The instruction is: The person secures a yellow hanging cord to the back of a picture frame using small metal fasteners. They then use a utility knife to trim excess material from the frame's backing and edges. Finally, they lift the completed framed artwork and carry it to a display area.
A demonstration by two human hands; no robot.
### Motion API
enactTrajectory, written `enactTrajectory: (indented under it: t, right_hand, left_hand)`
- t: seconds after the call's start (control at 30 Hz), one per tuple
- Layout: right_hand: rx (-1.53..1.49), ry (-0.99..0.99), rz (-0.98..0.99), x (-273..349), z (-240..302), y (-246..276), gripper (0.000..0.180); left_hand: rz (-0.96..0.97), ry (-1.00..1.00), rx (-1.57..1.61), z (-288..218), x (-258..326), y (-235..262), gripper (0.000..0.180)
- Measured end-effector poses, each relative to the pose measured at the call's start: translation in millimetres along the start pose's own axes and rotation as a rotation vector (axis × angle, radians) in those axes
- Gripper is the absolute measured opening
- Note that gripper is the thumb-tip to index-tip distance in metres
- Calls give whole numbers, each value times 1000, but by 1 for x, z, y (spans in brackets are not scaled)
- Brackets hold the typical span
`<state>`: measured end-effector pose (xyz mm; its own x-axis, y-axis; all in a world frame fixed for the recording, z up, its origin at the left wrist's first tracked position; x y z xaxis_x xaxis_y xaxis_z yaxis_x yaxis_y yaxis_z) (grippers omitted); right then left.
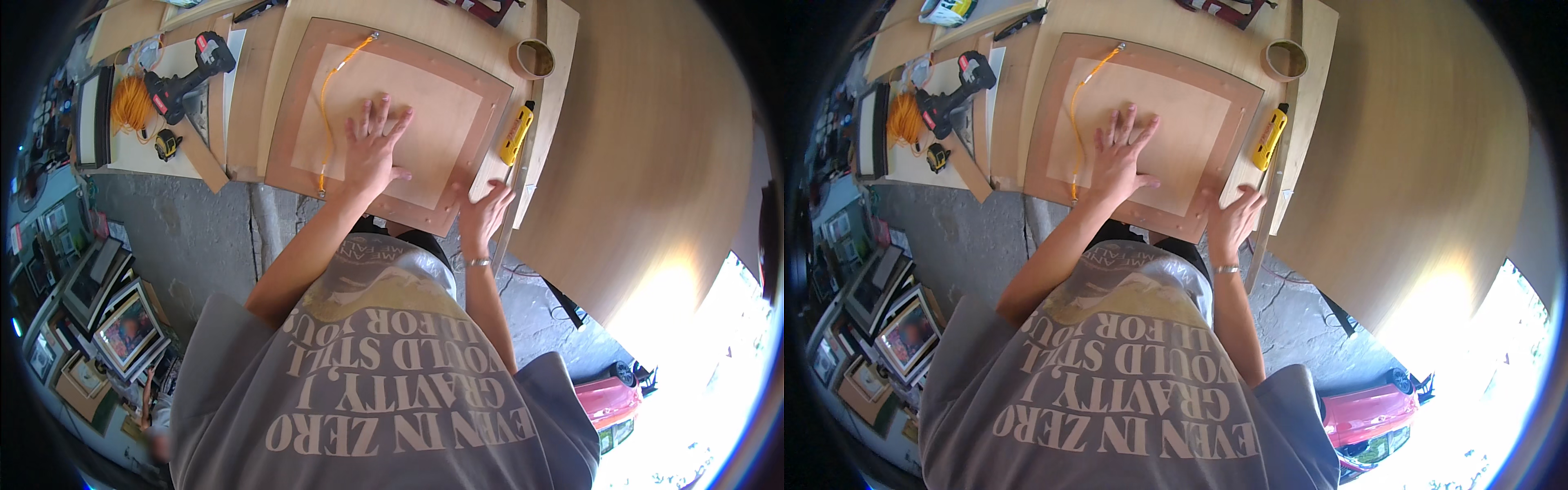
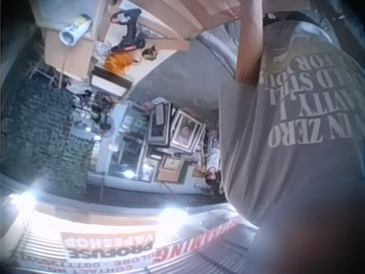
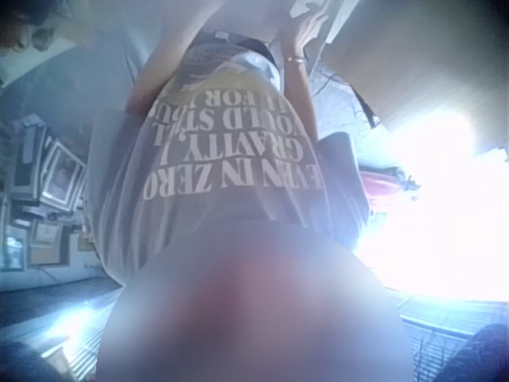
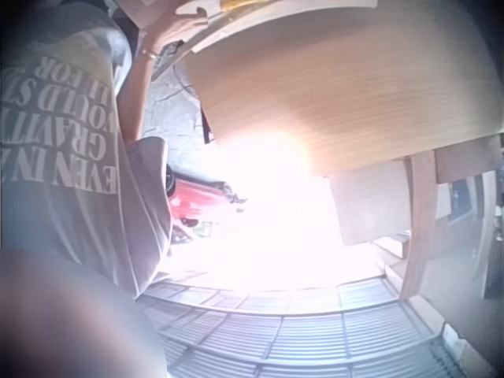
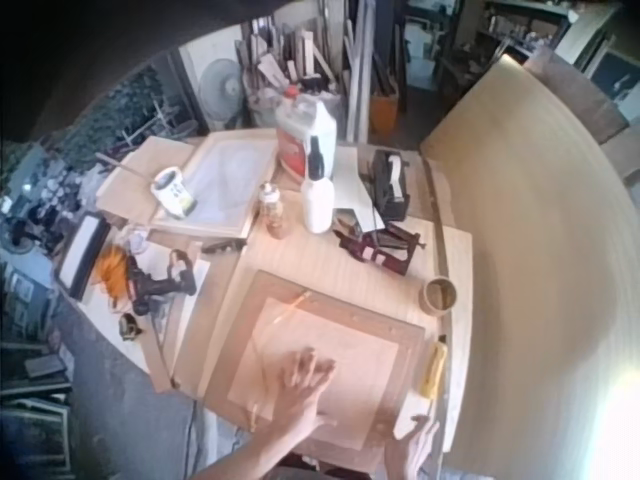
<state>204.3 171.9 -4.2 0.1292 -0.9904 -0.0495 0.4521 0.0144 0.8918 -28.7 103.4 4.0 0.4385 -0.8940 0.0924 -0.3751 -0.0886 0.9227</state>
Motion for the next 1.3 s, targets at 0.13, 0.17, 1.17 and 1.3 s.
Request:
enactTrajectory:
  t: [0.13, 0.17, 1.17, 1.3]
  right_hand:
    - [26, 83, -110, -63, 4, -5, 80]
    - [31, 130, -140, -75, 7, -5, 81]
    - [92, 52, -90, -153, 32, -41, 75]
    - [82, 82, -47, -117, 29, -24, 73]
  left_hand:
    - [10, 0, 6, 0, -1, 1, 127]
    - [13, 1, 11, 0, -1, 1, 128]
    - [4, 9, -14, 3, -1, -3, 128]
    - [12, 5, 4, 3, -2, -3, 129]
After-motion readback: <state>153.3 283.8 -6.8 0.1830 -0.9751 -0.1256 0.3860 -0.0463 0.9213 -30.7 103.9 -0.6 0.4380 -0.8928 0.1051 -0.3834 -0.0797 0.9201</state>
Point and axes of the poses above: each hand's wrist, its own x-axis away from the middle knuckle, its own y-axis out of the back of the hand, z = x × y, the point moved 4 cm from there along -x, towards the middle knuckle, and after that the axes turned 9 degrees about -z, right-handed, at the moved point
